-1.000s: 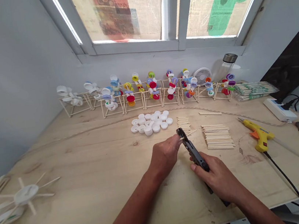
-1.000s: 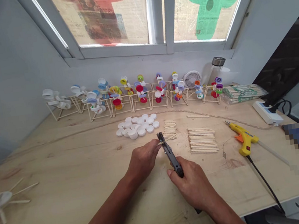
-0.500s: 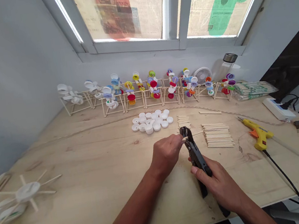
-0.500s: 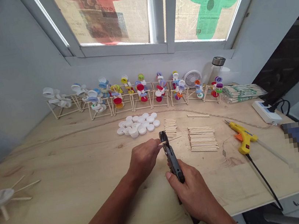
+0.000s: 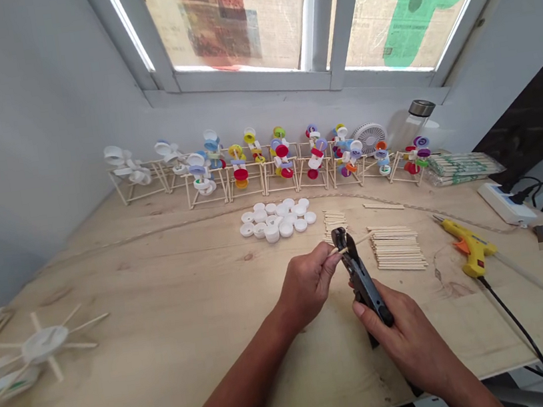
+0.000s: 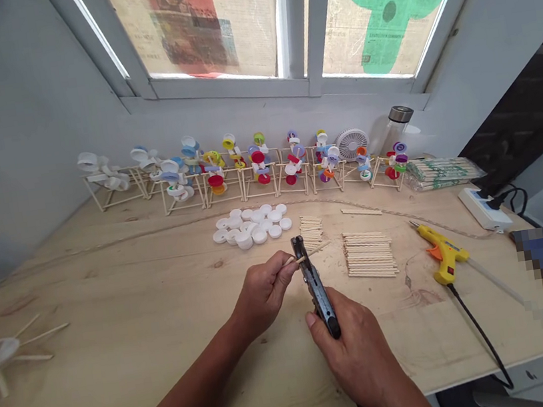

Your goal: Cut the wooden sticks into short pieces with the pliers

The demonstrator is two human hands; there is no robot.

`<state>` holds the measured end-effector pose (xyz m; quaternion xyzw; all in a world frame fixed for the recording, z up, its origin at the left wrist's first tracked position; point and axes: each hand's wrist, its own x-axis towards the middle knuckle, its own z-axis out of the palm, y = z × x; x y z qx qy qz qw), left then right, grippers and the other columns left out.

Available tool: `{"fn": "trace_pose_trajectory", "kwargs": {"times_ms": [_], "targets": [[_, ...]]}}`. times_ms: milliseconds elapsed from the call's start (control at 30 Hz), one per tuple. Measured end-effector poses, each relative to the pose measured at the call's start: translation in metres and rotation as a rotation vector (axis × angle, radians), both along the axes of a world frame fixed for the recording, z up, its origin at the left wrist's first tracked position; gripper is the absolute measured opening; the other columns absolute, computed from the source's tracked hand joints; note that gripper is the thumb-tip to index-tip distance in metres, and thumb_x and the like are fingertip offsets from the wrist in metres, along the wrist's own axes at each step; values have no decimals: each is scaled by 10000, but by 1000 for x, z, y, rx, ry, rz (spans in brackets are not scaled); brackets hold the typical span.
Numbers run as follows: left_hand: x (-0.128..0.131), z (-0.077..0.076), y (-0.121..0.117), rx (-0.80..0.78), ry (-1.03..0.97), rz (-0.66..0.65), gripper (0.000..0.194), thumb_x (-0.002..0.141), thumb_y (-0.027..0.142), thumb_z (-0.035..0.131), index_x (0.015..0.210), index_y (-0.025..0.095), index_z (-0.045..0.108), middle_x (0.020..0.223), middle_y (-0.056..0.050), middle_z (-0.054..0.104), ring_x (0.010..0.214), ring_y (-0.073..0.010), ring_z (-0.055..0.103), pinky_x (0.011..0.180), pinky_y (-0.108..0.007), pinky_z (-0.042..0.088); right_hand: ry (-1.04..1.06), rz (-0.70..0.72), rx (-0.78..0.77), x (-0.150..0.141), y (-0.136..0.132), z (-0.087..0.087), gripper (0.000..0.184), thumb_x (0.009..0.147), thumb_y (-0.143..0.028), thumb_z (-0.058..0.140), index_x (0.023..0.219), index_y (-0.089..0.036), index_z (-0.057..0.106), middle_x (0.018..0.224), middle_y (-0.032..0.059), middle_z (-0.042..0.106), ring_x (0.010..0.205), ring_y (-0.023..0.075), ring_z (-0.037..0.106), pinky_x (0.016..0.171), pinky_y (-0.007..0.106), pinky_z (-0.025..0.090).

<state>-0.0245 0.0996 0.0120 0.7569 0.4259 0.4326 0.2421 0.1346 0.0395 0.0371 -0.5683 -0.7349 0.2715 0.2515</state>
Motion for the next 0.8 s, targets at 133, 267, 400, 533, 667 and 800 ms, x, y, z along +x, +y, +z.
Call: {"fn": "trace_pose_trajectory", "kwargs": {"times_ms": [133, 267, 400, 533, 667, 800], "targets": [[0, -1, 1, 3, 9, 2, 263, 888, 291, 352, 652, 182, 389, 500, 65, 336, 425, -60, 328, 444, -173, 279, -24, -3, -8, 1, 1, 0, 184, 834, -340, 419, 776, -215, 541, 635, 2, 583, 737, 199, 604, 623, 258, 449], [-1, -1, 1, 20, 17, 4, 260, 888, 282, 353, 652, 181, 394, 499, 65, 332, 426, -61, 324, 444, -173, 272, -59, 14, -3, 2, 3, 1, 163, 838, -319, 420, 838, -213, 543, 688, 8, 601, 716, 192, 603, 637, 262, 447], [-1, -1, 1, 24, 31, 4, 268, 890, 289, 342, 648, 184, 391, 500, 60, 343, 429, -65, 328, 446, -175, 273, -120, 19, 52, 2, 4, 0, 149, 832, -295, 423, 839, -210, 545, 697, 9, 604, 663, 178, 594, 606, 251, 438], [-2, -1, 1, 16, 31, 3, 277, 890, 299, 333, 642, 187, 385, 498, 58, 345, 426, -68, 325, 443, -178, 269, -208, -2, 127, 1, 4, -4, 123, 816, -272, 437, 821, -210, 543, 667, 0, 601, 618, 169, 582, 535, 232, 405], [-2, 0, 1, 26, 12, -6, 261, 890, 285, 341, 656, 187, 401, 498, 61, 338, 423, -68, 322, 442, -175, 275, -245, -22, 190, 1, 4, -8, 129, 818, -266, 442, 878, -202, 537, 690, 16, 604, 635, 184, 580, 524, 241, 393], [-3, 0, 1, 28, 8, -28, 238, 893, 286, 340, 720, 179, 463, 520, 53, 386, 435, -71, 355, 455, -177, 295, -253, -24, 242, 1, 5, -12, 149, 817, -248, 447, 925, -200, 538, 736, 22, 613, 664, 184, 583, 570, 256, 415]]}}
